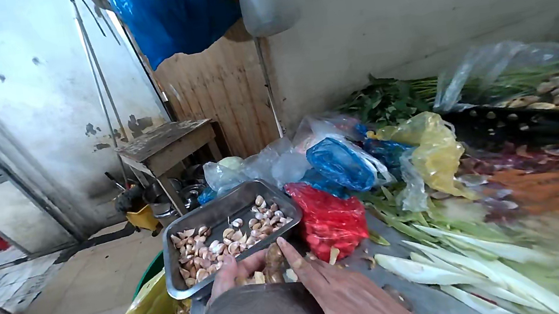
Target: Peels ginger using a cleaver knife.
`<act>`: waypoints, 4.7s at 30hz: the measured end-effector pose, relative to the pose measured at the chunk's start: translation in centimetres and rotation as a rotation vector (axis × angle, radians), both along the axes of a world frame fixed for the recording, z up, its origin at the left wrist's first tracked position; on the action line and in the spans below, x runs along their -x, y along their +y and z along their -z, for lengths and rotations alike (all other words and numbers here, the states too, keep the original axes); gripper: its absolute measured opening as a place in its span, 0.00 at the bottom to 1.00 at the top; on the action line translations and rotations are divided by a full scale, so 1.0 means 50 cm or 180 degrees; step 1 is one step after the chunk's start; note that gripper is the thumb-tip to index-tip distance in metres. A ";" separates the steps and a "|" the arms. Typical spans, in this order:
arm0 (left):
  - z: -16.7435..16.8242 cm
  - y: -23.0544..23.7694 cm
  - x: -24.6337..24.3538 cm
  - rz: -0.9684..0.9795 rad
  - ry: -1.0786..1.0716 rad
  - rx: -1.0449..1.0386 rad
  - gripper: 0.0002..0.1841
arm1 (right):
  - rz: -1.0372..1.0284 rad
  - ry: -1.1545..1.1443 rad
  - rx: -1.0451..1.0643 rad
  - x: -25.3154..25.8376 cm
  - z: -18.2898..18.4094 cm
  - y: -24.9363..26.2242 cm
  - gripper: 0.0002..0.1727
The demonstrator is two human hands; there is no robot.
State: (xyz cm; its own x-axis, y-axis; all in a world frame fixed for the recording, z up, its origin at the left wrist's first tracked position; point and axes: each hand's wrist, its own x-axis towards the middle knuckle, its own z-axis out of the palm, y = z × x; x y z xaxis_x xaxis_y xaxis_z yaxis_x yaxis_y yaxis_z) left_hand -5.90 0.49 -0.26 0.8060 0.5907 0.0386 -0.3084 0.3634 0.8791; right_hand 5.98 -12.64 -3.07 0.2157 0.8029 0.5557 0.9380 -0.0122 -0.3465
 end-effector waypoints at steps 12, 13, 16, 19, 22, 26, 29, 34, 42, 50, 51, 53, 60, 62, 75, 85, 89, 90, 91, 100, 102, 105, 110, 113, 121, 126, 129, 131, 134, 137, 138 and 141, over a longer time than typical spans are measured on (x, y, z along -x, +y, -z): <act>0.021 -0.084 -0.016 -0.0805 -0.0432 -0.0074 0.27 | 0.0337 0.0096 -0.0152 -0.007 0.006 0.006 0.61; 0.018 -0.094 -0.017 -0.0916 -0.0396 -0.0103 0.27 | 0.0354 0.0132 -0.0107 -0.007 0.005 0.006 0.61; 0.016 -0.117 -0.026 -0.1212 -0.0374 0.0065 0.29 | 0.0432 0.0079 -0.0119 -0.009 0.009 0.009 0.61; 0.013 -0.129 -0.037 -0.1330 -0.0402 0.0363 0.30 | 0.0474 0.0024 -0.0240 -0.012 0.014 0.013 0.60; 0.014 -0.132 -0.039 -0.1318 -0.0486 0.0424 0.28 | 0.0428 0.0146 -0.0178 -0.012 0.010 0.010 0.59; 0.012 -0.137 -0.033 -0.1463 -0.0432 0.0664 0.28 | 0.0427 -0.0026 -0.0166 -0.013 0.012 0.010 0.58; 0.008 -0.139 -0.026 -0.1536 -0.0360 0.0805 0.27 | 0.0441 -0.0264 -0.0287 -0.015 0.018 0.014 0.57; 0.025 -0.146 -0.023 -0.0709 -0.0160 0.1169 0.29 | 0.0338 0.0590 -0.0412 -0.030 0.018 0.020 0.51; 0.012 -0.082 -0.015 -0.0641 -0.0411 0.0917 0.29 | 0.0134 0.0279 -0.0327 -0.038 0.014 0.002 0.61; 0.020 -0.057 0.007 0.0105 -0.0742 0.0769 0.32 | 0.0475 -0.0484 -0.0477 -0.018 0.014 0.006 0.62; 0.019 -0.062 0.010 0.0048 -0.0750 0.0881 0.32 | 0.0475 -0.0450 -0.0484 -0.016 0.012 0.007 0.62; 0.013 -0.079 0.010 -0.0175 -0.0610 0.0968 0.29 | 0.0419 -0.0312 -0.0508 -0.015 0.012 0.009 0.61; 0.001 -0.133 -0.007 -0.1144 -0.0226 0.0863 0.27 | 0.0301 0.0179 -0.0451 -0.017 0.017 0.007 0.57; 0.009 -0.136 -0.007 -0.0878 -0.0238 0.0907 0.28 | 0.0217 0.0472 -0.0483 -0.018 0.016 0.006 0.54; 0.024 -0.041 -0.001 0.0260 -0.0188 0.1217 0.22 | -0.0564 0.1012 -0.0377 -0.065 0.010 -0.012 0.57; 0.036 0.049 -0.003 0.1135 0.0095 -0.0301 0.17 | -0.0558 0.0440 0.0223 -0.017 -0.026 -0.027 0.63; 0.042 0.049 -0.001 0.1231 0.0105 -0.0295 0.16 | -0.0529 0.0567 0.0200 -0.017 -0.024 -0.025 0.61; 0.043 0.043 -0.001 0.1178 0.0077 -0.0160 0.15 | -0.0518 0.0622 0.0183 -0.019 -0.023 -0.024 0.60; 0.049 0.039 -0.002 0.1149 -0.0010 -0.0076 0.14 | -0.0532 0.0710 0.0181 -0.021 -0.021 -0.023 0.60; 0.037 0.015 -0.007 0.1273 0.0359 0.0854 0.09 | -0.1910 0.3645 -0.0022 -0.057 -0.005 -0.024 0.63; 0.028 0.025 -0.005 0.1420 0.0488 0.0808 0.09 | -0.2008 0.4060 0.0471 -0.064 -0.010 -0.033 0.61; 0.009 0.036 -0.003 0.1516 0.0865 0.0442 0.11 | -0.1905 0.4280 0.0927 -0.053 -0.022 -0.040 0.48; 0.007 0.058 0.002 0.1857 0.0996 0.0067 0.09 | -0.2010 0.4362 0.1113 -0.053 -0.016 -0.038 0.48; 0.006 0.067 0.002 0.2025 0.1111 -0.0106 0.06 | -0.1998 0.4335 0.1123 -0.048 -0.020 -0.038 0.48; -0.064 0.050 -0.023 0.1590 0.2353 -0.1218 0.05 | -0.2110 0.4260 0.1106 -0.046 -0.017 -0.035 0.54; -0.069 0.053 -0.036 0.1675 0.2407 -0.1601 0.03 | -0.2170 0.4239 0.1020 -0.043 -0.020 -0.033 0.54; -0.071 0.047 -0.042 0.1709 0.2591 -0.1794 0.01 | -0.2129 0.4290 0.1085 -0.040 -0.025 -0.034 0.53; -0.071 0.041 -0.044 0.1669 0.2617 -0.1832 0.01 | -0.1931 0.4245 0.1086 -0.035 -0.030 -0.035 0.55; -0.066 0.040 -0.044 0.1654 0.2578 -0.1951 0.04 | -0.1621 0.4023 0.1164 -0.025 -0.039 -0.038 0.53; -0.068 0.041 -0.046 0.1574 0.2605 -0.1896 0.04 | -0.1567 0.4021 0.1152 -0.032 -0.034 -0.031 0.58; -0.068 0.042 -0.047 0.1519 0.2615 -0.1794 0.03 | -0.1568 0.3962 0.1073 -0.033 -0.032 -0.029 0.60; -0.068 0.053 -0.047 0.1339 0.2559 -0.1401 0.05 | -0.1564 0.3245 0.0285 -0.034 -0.020 -0.031 0.61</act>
State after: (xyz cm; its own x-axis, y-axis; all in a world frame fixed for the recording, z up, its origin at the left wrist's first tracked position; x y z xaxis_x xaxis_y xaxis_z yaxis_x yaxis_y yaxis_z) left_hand -3.54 3.15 3.14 0.8286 0.3163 -0.4619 0.5135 -0.1008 0.8522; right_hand 7.67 -14.19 -2.10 0.1854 0.9535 0.2376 0.1292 0.2161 -0.9678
